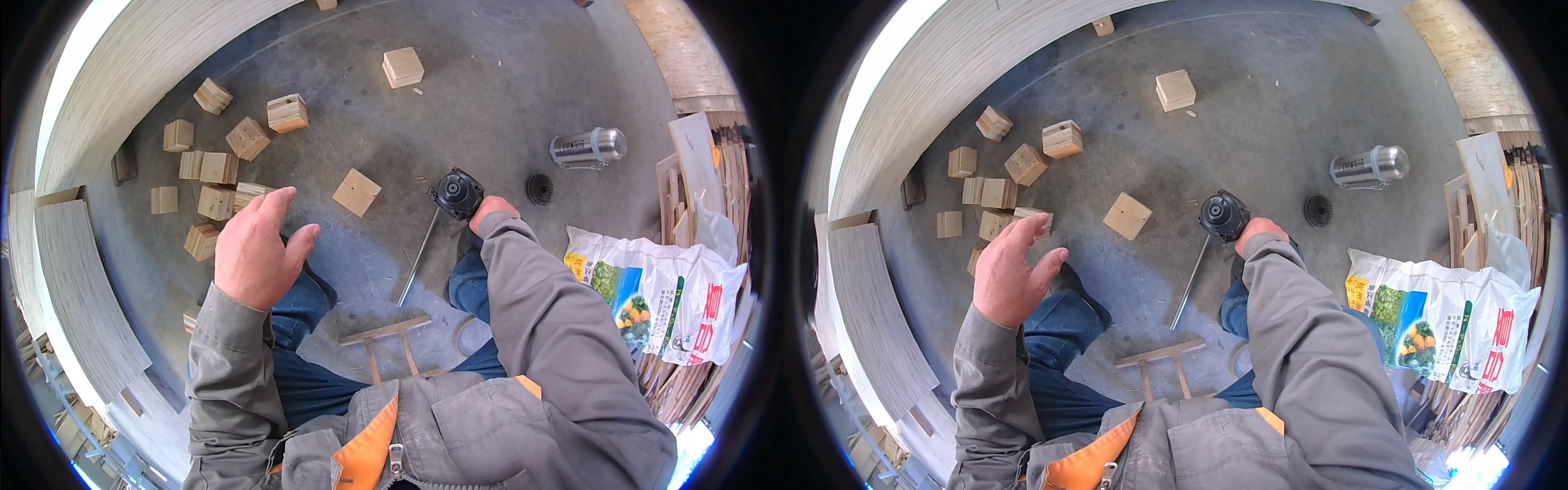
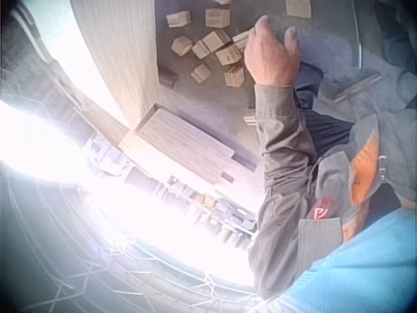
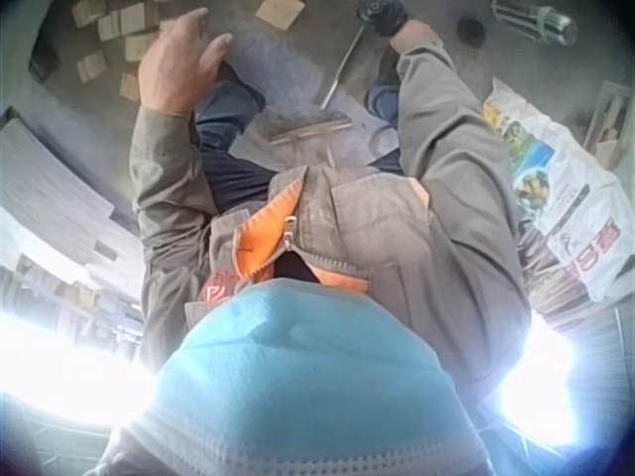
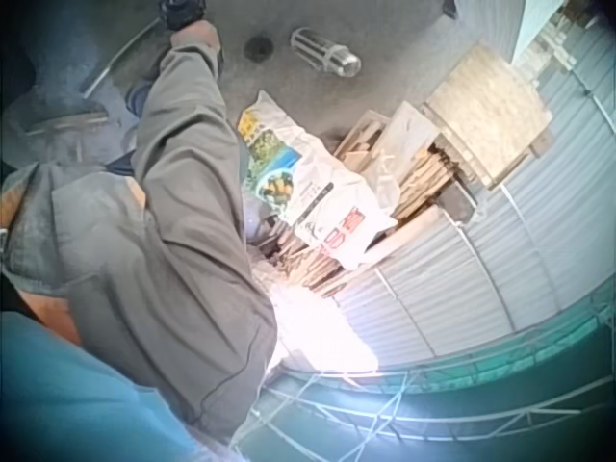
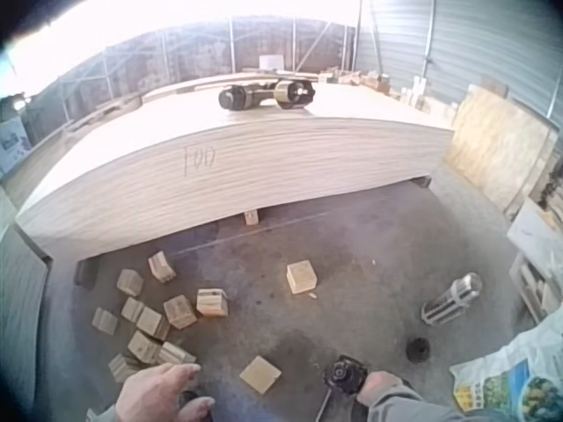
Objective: The person sits on the floor and repeatedly picks up small wooden blocks, drills a hole into each one using a handheld power drill, and places the finished block aside. The process is repeated for multiple blocks.
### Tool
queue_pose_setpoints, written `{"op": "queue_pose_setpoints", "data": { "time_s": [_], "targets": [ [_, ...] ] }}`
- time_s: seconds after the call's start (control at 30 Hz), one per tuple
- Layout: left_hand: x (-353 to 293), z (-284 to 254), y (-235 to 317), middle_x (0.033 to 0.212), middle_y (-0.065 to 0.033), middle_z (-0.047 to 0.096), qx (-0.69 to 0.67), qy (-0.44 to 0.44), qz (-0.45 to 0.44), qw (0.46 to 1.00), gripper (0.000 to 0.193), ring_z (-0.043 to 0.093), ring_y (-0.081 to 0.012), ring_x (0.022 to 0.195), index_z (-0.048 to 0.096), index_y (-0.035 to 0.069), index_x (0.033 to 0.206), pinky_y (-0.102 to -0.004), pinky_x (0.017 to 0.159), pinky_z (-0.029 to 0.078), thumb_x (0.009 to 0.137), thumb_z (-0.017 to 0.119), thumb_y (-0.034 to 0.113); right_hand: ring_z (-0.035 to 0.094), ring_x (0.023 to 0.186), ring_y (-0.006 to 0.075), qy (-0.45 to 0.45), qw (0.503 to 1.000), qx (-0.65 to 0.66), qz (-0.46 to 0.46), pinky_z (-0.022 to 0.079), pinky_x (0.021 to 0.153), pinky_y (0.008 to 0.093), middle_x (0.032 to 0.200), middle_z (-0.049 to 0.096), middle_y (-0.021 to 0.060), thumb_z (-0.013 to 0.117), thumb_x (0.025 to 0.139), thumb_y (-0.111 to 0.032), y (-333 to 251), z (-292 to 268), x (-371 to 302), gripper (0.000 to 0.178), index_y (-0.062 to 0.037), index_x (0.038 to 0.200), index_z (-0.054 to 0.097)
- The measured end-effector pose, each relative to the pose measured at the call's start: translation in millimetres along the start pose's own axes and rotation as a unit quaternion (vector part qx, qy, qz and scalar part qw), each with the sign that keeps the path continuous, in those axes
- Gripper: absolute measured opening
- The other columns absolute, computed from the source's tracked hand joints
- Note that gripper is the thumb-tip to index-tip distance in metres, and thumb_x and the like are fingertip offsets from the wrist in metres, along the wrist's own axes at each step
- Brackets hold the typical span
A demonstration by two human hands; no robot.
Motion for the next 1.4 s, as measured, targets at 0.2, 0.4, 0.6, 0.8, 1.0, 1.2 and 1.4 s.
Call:
{"op": "queue_pose_setpoints", "data": {
  "time_s": [0.2,0.4,0.6,0.8,1.0,1.2,1.4],
  "targets": [
    [0,1,-2,0.114,-0.0182,0.073,-0.002,-0.003,-0.002,1.000,0.049,0.072,-0.0342,0.106,0.066,0.002,0.129,-0.0408,0.091,0.057,0.087,0.081,0.022,0.067,0.123,0.0389,0.009,1.000,0.005,0.003,0.054,0.105,0.0423,0.127,0.072,0.0189,0.069,0.087,-0.022,2,2,2,0.036,-0.0094,0.119,0.078],
    [1,3,-4,0.115,-0.0178,0.073,0.000,-0.013,-0.010,1.000,0.049,0.072,-0.0329,0.108,0.065,0.002,0.129,-0.0398,0.093,0.057,0.087,0.082,0.020,0.067,0.123,0.0388,0.006,1.000,0.004,-0.002,0.054,0.105,0.0425,0.127,0.072,0.0188,0.068,0.087,-0.022,2,5,6,0.035,-0.0098,0.119,0.078],
    [2,5,-3,0.116,-0.0181,0.073,0.002,-0.020,-0.015,1.000,0.050,0.072,-0.0329,0.109,0.065,0.002,0.129,-0.0397,0.094,0.057,0.087,0.082,0.020,0.067,0.122,0.0386,0.008,1.000,0.011,-0.002,0.054,0.104,0.0425,0.126,0.073,0.0182,0.068,0.087,-0.021,2,2,3,0.035,-0.0098,0.118,0.078],
    [2,3,1,0.116,-0.0183,0.073,0.000,-0.016,-0.010,1.000,0.050,0.072,-0.0322,0.110,0.066,0.001,0.129,-0.0397,0.094,0.057,0.087,0.082,0.021,0.067,0.122,0.0389,0.007,1.000,0.008,-0.004,0.054,0.103,0.0427,0.126,0.073,0.0186,0.068,0.087,-0.021,2,2,4,0.035,-0.0094,0.117,0.078],
    [3,-1,11,0.116,-0.0189,0.073,-0.012,-0.014,-0.006,1.000,0.051,0.071,-0.0346,0.109,0.066,0.001,0.129,-0.0406,0.093,0.056,0.085,0.082,0.024,0.067,0.121,0.0401,0.015,1.000,0.000,-0.011,0.054,0.102,0.0430,0.124,0.073,0.0194,0.067,0.086,-0.021,3,8,10,0.034,-0.0088,0.116,0.079],
    [3,-7,32,0.105,-0.0192,0.072,0.003,0.014,0.054,0.998,0.046,0.070,-0.0375,0.098,0.066,0.001,0.122,-0.0461,0.085,0.056,0.087,0.079,0.027,0.067,0.121,0.0408,0.021,1.000,0.001,-0.016,0.054,0.103,0.0433,0.124,0.073,0.0205,0.067,0.084,-0.021,0,8,5,0.036,-0.0073,0.115,0.078],
    [8,2,35,0.112,-0.0193,0.071,0.013,-0.048,0.031,0.998,0.048,0.069,-0.0391,0.104,0.065,0.002,0.127,-0.0461,0.089,0.055,0.088,0.078,0.028,0.066,0.123,0.0408,0.029,0.999,0.002,-0.025,0.054,0.104,0.0434,0.126,0.071,0.0229,0.067,0.085,-0.020,6,11,4,0.035,-0.0050,0.115,0.078]
  ]
}}
Point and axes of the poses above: each hand's wrist, its own x-axis towards the middle knuckle, its own z-axis out of the palm, y = z × x, the point moved 4 cm from there along x, towards the middle knuckle
